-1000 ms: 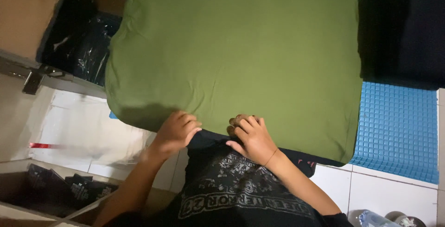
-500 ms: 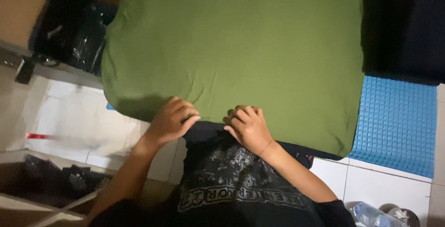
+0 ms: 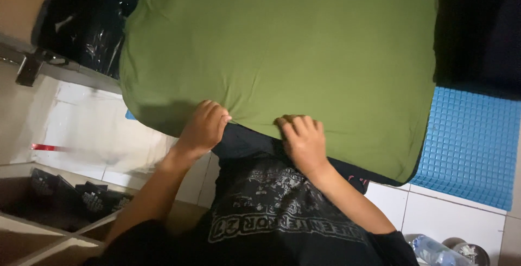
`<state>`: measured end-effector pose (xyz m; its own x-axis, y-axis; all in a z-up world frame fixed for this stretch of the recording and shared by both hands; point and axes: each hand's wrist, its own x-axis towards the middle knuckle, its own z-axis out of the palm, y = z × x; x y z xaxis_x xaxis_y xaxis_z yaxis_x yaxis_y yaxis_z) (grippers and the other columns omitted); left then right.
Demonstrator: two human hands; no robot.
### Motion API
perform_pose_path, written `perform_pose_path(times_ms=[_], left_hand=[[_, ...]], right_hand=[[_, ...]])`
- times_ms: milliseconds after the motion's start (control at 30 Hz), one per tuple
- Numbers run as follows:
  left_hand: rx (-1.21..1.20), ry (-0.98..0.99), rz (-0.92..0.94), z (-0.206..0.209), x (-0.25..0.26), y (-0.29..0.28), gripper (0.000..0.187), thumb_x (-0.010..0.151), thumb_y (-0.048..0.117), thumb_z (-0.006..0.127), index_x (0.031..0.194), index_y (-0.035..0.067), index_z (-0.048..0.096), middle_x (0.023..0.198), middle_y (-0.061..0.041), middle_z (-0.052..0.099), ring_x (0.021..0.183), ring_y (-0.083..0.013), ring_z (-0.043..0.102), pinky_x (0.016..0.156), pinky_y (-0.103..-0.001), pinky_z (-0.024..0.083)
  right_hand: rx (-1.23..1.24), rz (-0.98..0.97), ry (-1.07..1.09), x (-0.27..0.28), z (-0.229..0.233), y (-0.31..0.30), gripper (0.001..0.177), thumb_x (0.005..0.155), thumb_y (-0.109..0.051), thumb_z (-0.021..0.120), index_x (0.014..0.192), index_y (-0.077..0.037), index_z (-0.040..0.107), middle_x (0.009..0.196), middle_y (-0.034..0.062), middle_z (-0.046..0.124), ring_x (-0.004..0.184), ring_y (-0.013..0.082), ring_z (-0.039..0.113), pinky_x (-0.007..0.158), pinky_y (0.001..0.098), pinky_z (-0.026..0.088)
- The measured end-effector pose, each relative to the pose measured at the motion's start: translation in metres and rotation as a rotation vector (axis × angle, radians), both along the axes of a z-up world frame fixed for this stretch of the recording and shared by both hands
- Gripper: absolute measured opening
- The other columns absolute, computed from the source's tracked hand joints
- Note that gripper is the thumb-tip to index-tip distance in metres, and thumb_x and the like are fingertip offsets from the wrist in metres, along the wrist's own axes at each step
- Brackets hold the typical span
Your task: A person is smoothing out and folding t-shirts on a flat surface in a storage area.
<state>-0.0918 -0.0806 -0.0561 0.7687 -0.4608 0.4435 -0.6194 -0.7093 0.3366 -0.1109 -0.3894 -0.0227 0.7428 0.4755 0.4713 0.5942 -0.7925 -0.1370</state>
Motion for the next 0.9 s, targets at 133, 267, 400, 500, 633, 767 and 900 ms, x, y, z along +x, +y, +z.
perform_pose_path(times_ms=[133,267,400,500,633,767,900], left_hand=[[0.106,-0.194,-0.02,0.026,0.002,-0.009,0.041,0.103,0.046,0.059,0.081,0.013,0.046,0.071,-0.001,0.038,0.061,-0.0231,0.048,0.061,-0.035,0.045],[0.179,-0.204,-0.067,0.009,0.008,0.003,0.029,0.093,0.038,0.068,0.084,0.014,0.053,0.074,-0.001,0.045,0.064,-0.0226,0.052,0.06,-0.036,0.047],[0.37,-0.09,0.139,0.038,-0.006,0.016,0.036,0.074,-0.005,0.065,0.105,0.012,0.066,0.095,-0.007,0.061,0.082,-0.0288,0.057,0.063,-0.04,0.048],[0.431,0.328,0.451,0.066,-0.022,0.03,0.041,0.072,0.003,0.07,0.113,0.009,0.066,0.107,-0.015,0.061,0.095,-0.0401,0.059,0.073,-0.051,0.052],[0.508,0.732,0.851,0.103,-0.048,0.069,0.064,0.075,0.057,0.079,0.117,0.014,0.057,0.112,-0.018,0.066,0.101,-0.045,0.064,0.071,-0.06,0.057],[0.59,0.956,0.986,0.145,-0.045,0.103,0.045,0.093,0.032,0.067,0.135,0.019,0.061,0.128,-0.017,0.066,0.114,-0.0455,0.066,0.086,-0.058,0.058],[0.221,0.911,0.994,0.179,-0.038,0.099,0.044,0.089,0.011,0.041,0.129,0.008,0.058,0.112,-0.026,0.072,0.106,-0.0529,0.063,0.085,-0.059,0.047]], right_hand=[[-0.058,-0.266,-0.116,0.002,0.047,-0.048,0.003,0.1,-0.019,0.071,0.1,-0.019,0.074,0.087,0.003,0.062,0.078,0.0249,0.059,0.065,0.0364,0.045],[-0.015,-0.492,-0.085,-0.025,0.026,-0.162,0.011,0.096,0.001,0.077,0.09,-0.009,0.074,0.084,0.0095,0.061,0.079,0.0324,0.06,0.072,0.0402,0.048],[0.248,-0.604,0.023,-0.054,0.009,-0.246,0.049,0.07,0.023,0.066,0.11,-0.002,0.081,0.106,0.0122,0.069,0.099,0.0286,0.065,0.084,0.0363,0.05],[0.388,-0.502,0.194,-0.063,0.033,-0.254,0.057,0.071,0.032,0.056,0.116,0.005,0.078,0.115,0.0197,0.072,0.106,0.0307,0.069,0.093,0.036,0.057],[0.535,-0.319,0.501,-0.064,0.052,-0.266,0.08,0.062,0.032,0.033,0.131,0.008,0.065,0.14,0.0261,0.064,0.138,0.0388,0.059,0.126,0.0478,0.048],[0.57,-0.246,0.616,-0.059,0.049,-0.281,0.085,0.058,0.027,0.029,0.132,0.004,0.064,0.139,0.0214,0.064,0.143,0.0371,0.056,0.135,0.0502,0.039],[0.682,-0.156,0.654,-0.051,0.034,-0.301,0.05,0.083,0.006,0.046,0.129,0.001,0.065,0.139,0.0224,0.065,0.136,0.0361,0.061,0.127,0.0497,0.047]])
